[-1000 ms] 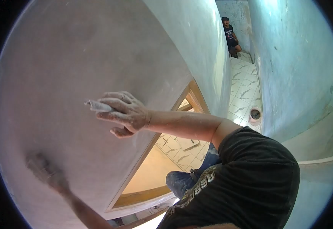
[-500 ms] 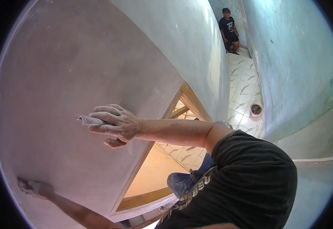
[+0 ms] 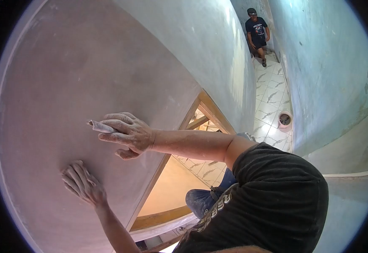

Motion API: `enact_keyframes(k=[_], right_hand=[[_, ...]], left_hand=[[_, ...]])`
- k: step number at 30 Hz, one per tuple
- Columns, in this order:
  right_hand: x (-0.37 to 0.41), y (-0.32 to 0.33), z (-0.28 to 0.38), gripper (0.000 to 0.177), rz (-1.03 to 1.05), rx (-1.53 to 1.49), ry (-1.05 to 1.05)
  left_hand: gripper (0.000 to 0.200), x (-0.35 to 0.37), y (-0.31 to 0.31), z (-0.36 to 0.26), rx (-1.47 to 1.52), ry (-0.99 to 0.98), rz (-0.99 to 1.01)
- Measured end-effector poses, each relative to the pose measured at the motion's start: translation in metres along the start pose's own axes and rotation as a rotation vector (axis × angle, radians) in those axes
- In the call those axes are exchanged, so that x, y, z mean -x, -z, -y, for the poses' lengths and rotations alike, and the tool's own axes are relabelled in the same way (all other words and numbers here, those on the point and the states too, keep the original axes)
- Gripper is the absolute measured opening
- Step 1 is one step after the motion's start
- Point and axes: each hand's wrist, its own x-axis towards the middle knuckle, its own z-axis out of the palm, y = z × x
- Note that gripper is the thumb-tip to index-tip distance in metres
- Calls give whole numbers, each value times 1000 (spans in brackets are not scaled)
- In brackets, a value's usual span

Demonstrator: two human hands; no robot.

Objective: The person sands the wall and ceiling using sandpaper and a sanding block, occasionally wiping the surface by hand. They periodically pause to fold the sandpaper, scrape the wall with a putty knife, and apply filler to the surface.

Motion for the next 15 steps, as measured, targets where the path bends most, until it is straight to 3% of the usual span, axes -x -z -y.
enact_keyframes(k=[2, 3, 5, 6, 9, 11, 12, 13, 15], right_hand=[[-1, 1, -1, 57, 3, -21, -15], [-2, 2, 0, 57, 1, -14, -23], [-3, 3, 0, 59, 57, 11, -9], [-1, 3, 1, 59, 58, -2, -16], [-3, 0, -2, 60, 39, 13, -3], [1, 0, -3, 60, 45, 24, -6], [-1, 3, -5, 60, 44, 42, 1], [-1, 1, -2, 59, 30, 26, -9], [1, 2, -3, 59, 23, 7, -23]], left_hand=[[41, -14, -8, 20, -66, -262, -252], [41, -40, -8, 65, 779, -49, -230], [49, -55, -20, 127, 549, 131, -254], [44, -56, -18, 125, 842, 333, -340], [40, 1, -46, 79, 283, -79, -361], [41, 29, -34, 34, 852, -155, -308], [40, 15, -10, 31, 461, -188, -218], [39, 2, 10, 37, 69, -221, -117], [43, -17, -8, 118, 364, -106, -326]])
